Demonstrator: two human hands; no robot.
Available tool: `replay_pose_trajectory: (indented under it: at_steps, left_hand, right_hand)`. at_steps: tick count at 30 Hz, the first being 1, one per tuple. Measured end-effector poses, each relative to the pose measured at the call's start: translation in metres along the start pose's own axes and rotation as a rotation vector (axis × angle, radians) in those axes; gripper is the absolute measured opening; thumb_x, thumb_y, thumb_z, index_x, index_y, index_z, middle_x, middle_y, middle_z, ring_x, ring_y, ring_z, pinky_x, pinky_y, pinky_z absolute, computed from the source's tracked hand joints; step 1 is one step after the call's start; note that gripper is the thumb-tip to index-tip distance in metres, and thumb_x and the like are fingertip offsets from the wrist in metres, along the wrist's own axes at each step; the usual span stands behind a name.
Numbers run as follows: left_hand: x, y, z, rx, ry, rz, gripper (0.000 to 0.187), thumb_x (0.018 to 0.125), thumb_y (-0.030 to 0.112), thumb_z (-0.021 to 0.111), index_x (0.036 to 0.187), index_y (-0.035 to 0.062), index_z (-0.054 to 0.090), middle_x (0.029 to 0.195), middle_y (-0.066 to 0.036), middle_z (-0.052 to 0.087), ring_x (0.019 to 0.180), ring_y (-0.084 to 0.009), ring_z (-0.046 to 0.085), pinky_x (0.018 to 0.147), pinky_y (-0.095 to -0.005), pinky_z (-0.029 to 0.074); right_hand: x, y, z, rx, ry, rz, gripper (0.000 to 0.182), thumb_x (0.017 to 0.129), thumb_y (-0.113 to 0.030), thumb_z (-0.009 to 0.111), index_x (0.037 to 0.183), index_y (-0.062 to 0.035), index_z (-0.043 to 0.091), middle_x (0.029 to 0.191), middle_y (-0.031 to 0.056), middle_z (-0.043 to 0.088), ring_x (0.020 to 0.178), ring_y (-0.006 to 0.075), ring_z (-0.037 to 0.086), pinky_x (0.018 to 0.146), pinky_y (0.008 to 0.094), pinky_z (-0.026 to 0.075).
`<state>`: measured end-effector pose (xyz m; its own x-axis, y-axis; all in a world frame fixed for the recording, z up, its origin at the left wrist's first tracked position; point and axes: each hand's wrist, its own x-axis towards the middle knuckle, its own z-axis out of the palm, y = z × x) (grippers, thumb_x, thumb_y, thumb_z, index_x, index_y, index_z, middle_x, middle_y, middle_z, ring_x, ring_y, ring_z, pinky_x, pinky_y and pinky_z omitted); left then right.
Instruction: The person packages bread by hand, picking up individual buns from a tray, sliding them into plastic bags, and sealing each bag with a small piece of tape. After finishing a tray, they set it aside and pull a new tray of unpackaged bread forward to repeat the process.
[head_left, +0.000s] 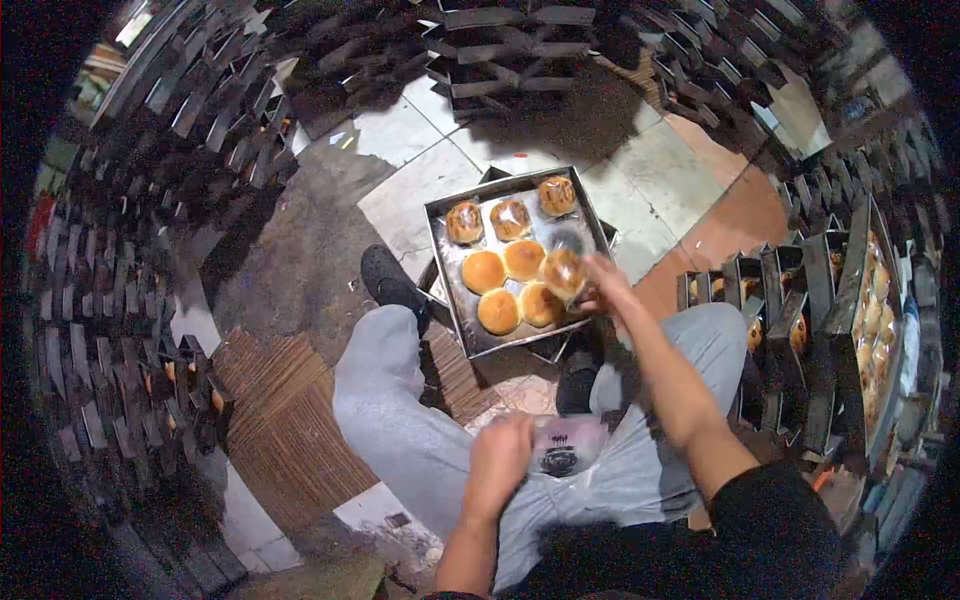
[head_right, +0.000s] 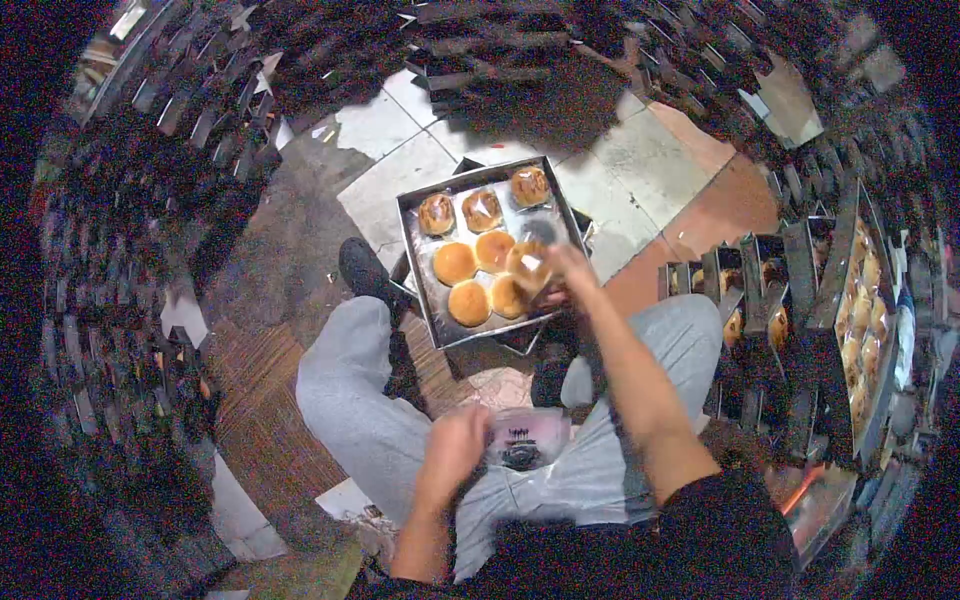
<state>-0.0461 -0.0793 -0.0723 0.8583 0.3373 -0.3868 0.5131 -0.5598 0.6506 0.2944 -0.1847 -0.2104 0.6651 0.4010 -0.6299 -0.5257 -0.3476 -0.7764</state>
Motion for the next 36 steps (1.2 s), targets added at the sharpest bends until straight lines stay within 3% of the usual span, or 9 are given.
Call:
replay_pose_trajectory:
  at_steps: [5, 9, 11, 13, 19, 21, 23, 29, 36]
  left_hand:
    - [-0.030, 0.005, 0.033, 0.248, 0.053, 0.139, 0.020, 0.089, 0.013, 0.064, 0.105, 0.0035, 0.066, 0.099, -0.017, 0.069, 0.094, -0.0372, 0.067, 0.081, -0.0480, 0.050]
    - [-0.031, 0.006, 0.030, 0.179, 0.187, 0.122, 0.023, 0.086, 0.013, 0.071, 0.107, 0.0052, 0.064, 0.097, -0.016, 0.066, 0.099, -0.0377, 0.059, 0.089, -0.0495, 0.045]
    - [-0.032, 0.000, 0.033, 0.070, 0.216, 0.131, 0.028, 0.083, 0.016, 0.077, 0.107, 0.0089, 0.066, 0.096, -0.014, 0.068, 0.096, -0.0381, 0.061, 0.089, -0.0508, 0.045]
    - [-0.040, -0.005, 0.029, 0.006, 0.192, 0.135, 0.027, 0.080, 0.016, 0.080, 0.102, 0.0084, 0.066, 0.099, -0.015, 0.068, 0.098, -0.0391, 0.060, 0.090, -0.0490, 0.045]
    - [-0.070, 0.020, 0.025, -0.138, -0.022, -0.114, 0.025, 0.084, 0.020, 0.078, 0.100, 0.0065, 0.065, 0.109, -0.019, 0.068, 0.105, -0.0420, 0.059, 0.097, -0.0518, 0.042]
    - [-0.063, 0.039, 0.026, 0.063, 0.554, 0.210, 0.030, 0.084, 0.024, 0.079, 0.106, 0.0080, 0.068, 0.105, -0.014, 0.072, 0.104, -0.0364, 0.062, 0.107, -0.0542, 0.035]
    - [-0.046, 0.040, 0.018, 0.007, 0.540, 0.252, 0.031, 0.083, 0.024, 0.080, 0.108, 0.0094, 0.069, 0.102, -0.010, 0.073, 0.103, -0.0326, 0.064, 0.110, -0.0542, 0.031]
    - [-0.009, 0.051, -0.066, 0.280, 0.362, 0.378, 0.035, 0.079, 0.010, 0.079, 0.113, 0.0124, 0.071, 0.101, -0.002, 0.074, 0.106, -0.0223, 0.067, 0.114, -0.0516, 0.030]
    - [-0.007, 0.068, -0.061, 0.341, 0.366, 0.652, 0.055, 0.071, 0.003, 0.077, 0.124, 0.0141, 0.065, 0.115, 0.000, 0.072, 0.125, -0.0259, 0.058, 0.115, -0.0562, 0.025]
  right_hand:
    - [0.004, 0.017, -0.056, -1.047, 0.033, -0.214, 0.056, 0.096, -0.039, 0.067, 0.142, -0.0103, 0.057, 0.127, 0.0167, 0.068, 0.115, 0.0395, 0.065, 0.088, 0.0576, 0.056]
    - [-0.142, 0.007, 0.009, -1.990, -0.029, -0.966, 0.057, 0.090, -0.039, 0.070, 0.132, -0.0011, 0.061, 0.137, 0.0243, 0.060, 0.135, 0.0423, 0.051, 0.109, 0.0536, 0.044]
    - [-0.189, 0.003, 0.030, -0.837, -0.473, -0.331, 0.051, 0.086, -0.036, 0.074, 0.124, -0.0033, 0.066, 0.135, 0.0232, 0.059, 0.136, 0.0451, 0.046, 0.108, 0.0548, 0.042]
    - [-0.229, 0.015, 0.038, -0.679, -0.602, -0.576, 0.045, 0.085, -0.036, 0.077, 0.117, -0.0052, 0.070, 0.126, 0.0203, 0.062, 0.131, 0.0449, 0.048, 0.108, 0.0561, 0.041]
    - [-0.284, 0.041, 0.048, -1.137, -0.350, -1.128, 0.033, 0.076, -0.020, 0.074, 0.107, -0.0087, 0.075, 0.137, 0.0176, 0.055, 0.137, 0.0403, 0.043, 0.112, 0.0614, 0.029]
    - [-0.289, 0.007, 0.048, -1.042, -0.293, -1.146, 0.031, 0.072, -0.018, 0.072, 0.102, -0.0107, 0.076, 0.140, 0.0171, 0.054, 0.140, 0.0407, 0.041, 0.111, 0.0635, 0.028]
    - [-0.291, -0.030, 0.046, -0.874, -0.218, -1.215, 0.028, 0.071, -0.015, 0.072, 0.098, -0.0109, 0.077, 0.128, 0.0146, 0.061, 0.133, 0.0375, 0.049, 0.109, 0.0566, 0.034]
    - [-0.297, -0.091, 0.027, -0.598, -0.430, -0.865, 0.014, 0.082, -0.015, 0.073, 0.093, -0.0055, 0.075, 0.109, 0.0114, 0.069, 0.105, 0.0373, 0.063, 0.090, 0.0474, 0.049]
    - [-0.293, -0.035, 0.044, -0.740, -0.541, -1.002, 0.065, 0.086, -0.024, 0.075, 0.139, 0.0066, 0.051, 0.140, 0.0299, 0.055, 0.132, 0.0437, 0.053, 0.113, 0.0476, 0.042]
